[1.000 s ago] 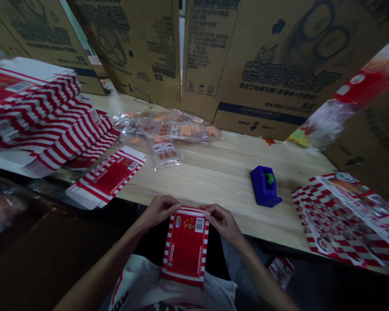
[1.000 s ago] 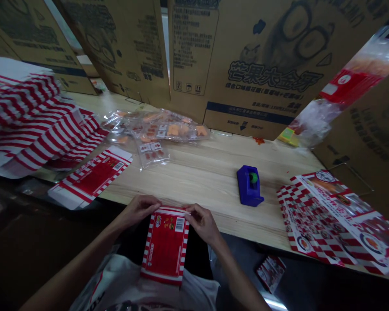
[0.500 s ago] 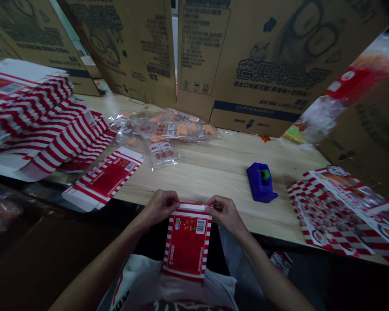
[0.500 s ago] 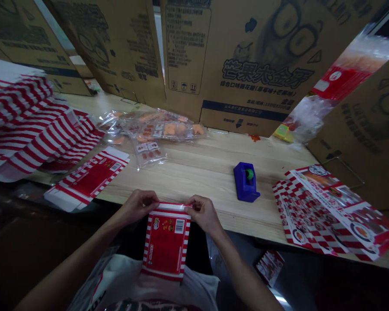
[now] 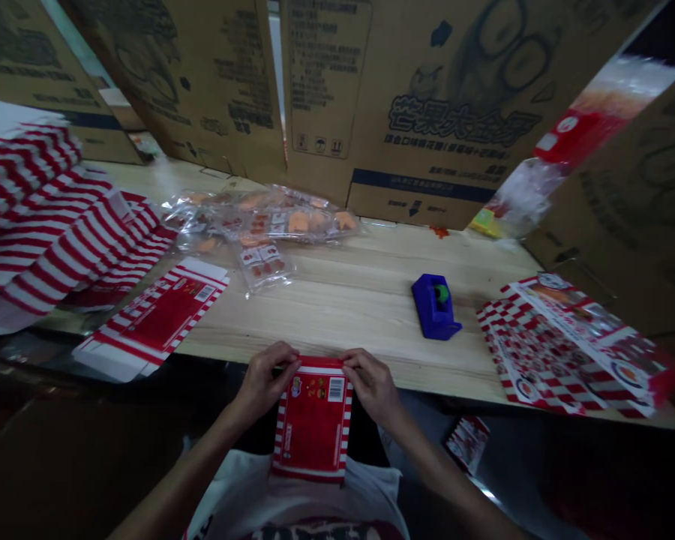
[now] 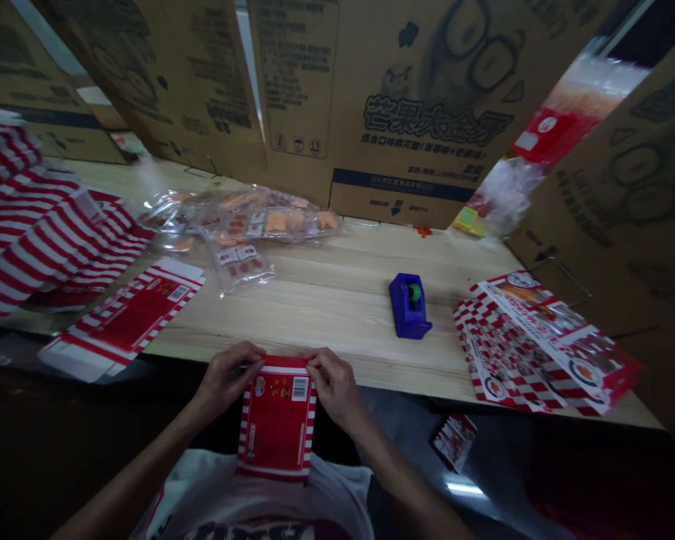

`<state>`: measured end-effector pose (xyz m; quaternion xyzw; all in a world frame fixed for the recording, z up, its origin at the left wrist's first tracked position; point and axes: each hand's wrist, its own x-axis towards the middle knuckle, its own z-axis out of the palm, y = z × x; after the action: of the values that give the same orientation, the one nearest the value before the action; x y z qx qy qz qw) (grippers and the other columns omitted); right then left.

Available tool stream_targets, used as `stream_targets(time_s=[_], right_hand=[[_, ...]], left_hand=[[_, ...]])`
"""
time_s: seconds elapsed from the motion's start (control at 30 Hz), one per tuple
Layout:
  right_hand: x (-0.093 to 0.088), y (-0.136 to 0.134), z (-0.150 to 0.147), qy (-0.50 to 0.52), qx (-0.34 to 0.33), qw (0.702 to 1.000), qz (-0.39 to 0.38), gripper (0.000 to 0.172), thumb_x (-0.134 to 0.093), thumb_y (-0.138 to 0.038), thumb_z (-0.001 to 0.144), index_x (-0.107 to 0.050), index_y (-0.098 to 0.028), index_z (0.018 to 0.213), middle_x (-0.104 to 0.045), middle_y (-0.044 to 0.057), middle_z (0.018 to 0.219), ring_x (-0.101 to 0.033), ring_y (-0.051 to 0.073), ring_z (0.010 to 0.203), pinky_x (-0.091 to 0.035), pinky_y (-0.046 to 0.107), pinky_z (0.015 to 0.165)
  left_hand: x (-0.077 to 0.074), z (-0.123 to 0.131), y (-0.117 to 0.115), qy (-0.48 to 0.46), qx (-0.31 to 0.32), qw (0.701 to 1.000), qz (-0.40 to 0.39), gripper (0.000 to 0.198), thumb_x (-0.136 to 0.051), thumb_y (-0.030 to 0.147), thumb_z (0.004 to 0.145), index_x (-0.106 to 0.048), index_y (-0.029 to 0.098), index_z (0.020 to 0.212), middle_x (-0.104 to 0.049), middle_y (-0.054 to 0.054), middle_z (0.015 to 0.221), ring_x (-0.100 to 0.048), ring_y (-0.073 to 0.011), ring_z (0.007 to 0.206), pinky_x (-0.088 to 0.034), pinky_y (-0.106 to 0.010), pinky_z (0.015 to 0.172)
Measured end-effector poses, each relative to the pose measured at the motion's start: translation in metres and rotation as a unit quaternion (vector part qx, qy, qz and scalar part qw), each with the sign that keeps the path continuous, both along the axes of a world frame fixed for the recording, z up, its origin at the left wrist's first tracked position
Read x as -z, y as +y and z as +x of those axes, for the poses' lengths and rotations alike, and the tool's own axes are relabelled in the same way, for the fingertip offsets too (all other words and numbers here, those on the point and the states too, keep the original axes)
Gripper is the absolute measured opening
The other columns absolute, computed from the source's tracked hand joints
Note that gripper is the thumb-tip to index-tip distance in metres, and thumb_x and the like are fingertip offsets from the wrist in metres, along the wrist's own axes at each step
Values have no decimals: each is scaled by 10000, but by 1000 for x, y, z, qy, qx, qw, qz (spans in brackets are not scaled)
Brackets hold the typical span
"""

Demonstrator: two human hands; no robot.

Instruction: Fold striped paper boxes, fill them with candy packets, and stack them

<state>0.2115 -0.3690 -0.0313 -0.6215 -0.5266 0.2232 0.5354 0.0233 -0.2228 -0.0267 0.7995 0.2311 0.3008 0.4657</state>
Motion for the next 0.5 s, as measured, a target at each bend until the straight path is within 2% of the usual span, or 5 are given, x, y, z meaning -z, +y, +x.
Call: stream_targets(time_s=[0.13, 0.2, 0.27, 0.33, 0.5], right_hand=[[-1, -5, 32, 18, 7, 1000, -4, 238, -626, -286, 865, -646, -237, 1097, -652, 81, 1150, -621, 206, 1032, -516, 332, 836], [-2, -14, 71, 0, 159, 987, 31, 265, -634, -333, 838, -653, -214, 1074, -645, 93, 1122, -623, 208, 968, -525, 322, 761], [-3, -27, 115, -32, 362, 930, 57, 246, -626, -371, 810, -670, -181, 960, -638, 91, 1014, -605, 192, 829, -500, 303, 667], [-1, -40, 155, -34, 472, 880, 40, 281, -641, -411, 754, -674, -160, 874, -630, 83, 937, -561, 175, 715, -464, 299, 617], [12, -42, 198, 23, 443, 896, 13, 294, -724, -448, 598, -668, -163, 638, -612, 34, 656, -538, 187, 639, -450, 312, 607]], left_hand=[[8, 3, -3, -50, -44, 983, -170, 115, -710, 276, 759, -706, 179, 821, -631, -28, 791, -605, -155, 732, -484, -241, 643], [13, 4, -5, -69, -67, 948, -302, 187, -753, 321, 716, -712, 180, 832, -657, -31, 824, -624, -165, 715, -508, -251, 620], [16, 6, -9, -67, -91, 905, -411, 270, -788, 354, 674, -700, 186, 866, -688, -30, 824, -647, -179, 671, -536, -279, 600], [17, 8, -14, -57, -101, 879, -462, 341, -800, 375, 661, -686, 195, 928, -709, -28, 804, -663, -191, 638, -552, -297, 581], [10, 12, -23, -48, -94, 892, -439, 399, -824, 383, 627, -684, 204, 955, -729, -41, 880, -687, -209, 689, -571, -286, 589]])
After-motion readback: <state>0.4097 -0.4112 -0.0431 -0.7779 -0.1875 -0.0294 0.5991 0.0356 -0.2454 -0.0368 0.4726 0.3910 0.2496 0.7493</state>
